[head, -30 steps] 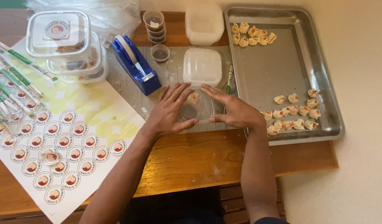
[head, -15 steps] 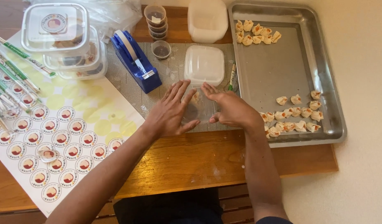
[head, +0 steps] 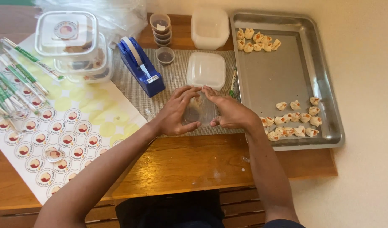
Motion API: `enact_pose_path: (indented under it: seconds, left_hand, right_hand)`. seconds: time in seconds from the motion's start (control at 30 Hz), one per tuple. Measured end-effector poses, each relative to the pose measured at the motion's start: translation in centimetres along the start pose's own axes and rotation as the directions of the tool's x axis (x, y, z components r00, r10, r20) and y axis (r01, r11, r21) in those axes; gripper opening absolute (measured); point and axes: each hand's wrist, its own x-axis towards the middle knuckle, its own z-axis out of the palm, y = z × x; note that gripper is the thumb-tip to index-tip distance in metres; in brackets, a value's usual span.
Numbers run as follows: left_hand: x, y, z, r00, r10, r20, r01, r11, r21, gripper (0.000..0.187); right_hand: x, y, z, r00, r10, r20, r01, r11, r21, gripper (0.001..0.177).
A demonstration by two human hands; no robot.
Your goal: Packaging small pastries into individual plastic containers and applying circular labels to the lids.
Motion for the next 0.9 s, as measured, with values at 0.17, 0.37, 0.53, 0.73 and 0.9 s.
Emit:
enact_pose_path:
  seconds: [0.17, 0.37, 0.53, 0.73, 0.9]
  left_hand:
    - [0.1, 0.4, -0.7, 1.000, 0.000, 0.026, 0.000, 1.000, 0.000, 0.089]
    - [-2.3, 2.6, -1.8, 0.998, -0.049, 0.045, 0.049, 0.999, -0.014, 0.095]
    - [-3.3, 3.3, -0.8, 0.990, -0.109, -0.091, 0.117, 0.989, 0.087, 0.097]
    - [-2.8, 3.3, -0.4, 0.988, -0.155, -0.012, 0.154, 0.961, 0.229, 0.111]
    - [-2.3, 3.0, -0.1, 0.995, -0.101, -0.022, 0.102, 0.926, 0.363, 0.128]
  right_hand:
    - [0.4, 3.8, 1.3, 0.984, -0.178, -0.002, 0.177, 0.979, -0.097, 0.108]
    - [-1.8, 1.5, 2.1, 0.974, -0.226, 0.010, 0.226, 0.972, -0.070, 0.088]
    - [4.7, 7.0, 7.6, 0.783, -0.475, -0.401, 0.494, 0.867, -0.063, 0.057]
    - [6.7, 7.3, 9.8, 0.720, -0.449, -0.530, 0.425, 0.888, -0.175, 0.058]
    - [6.5, 6.9, 9.2, 0.779, -0.424, -0.462, 0.379, 0.905, -0.192, 0.069]
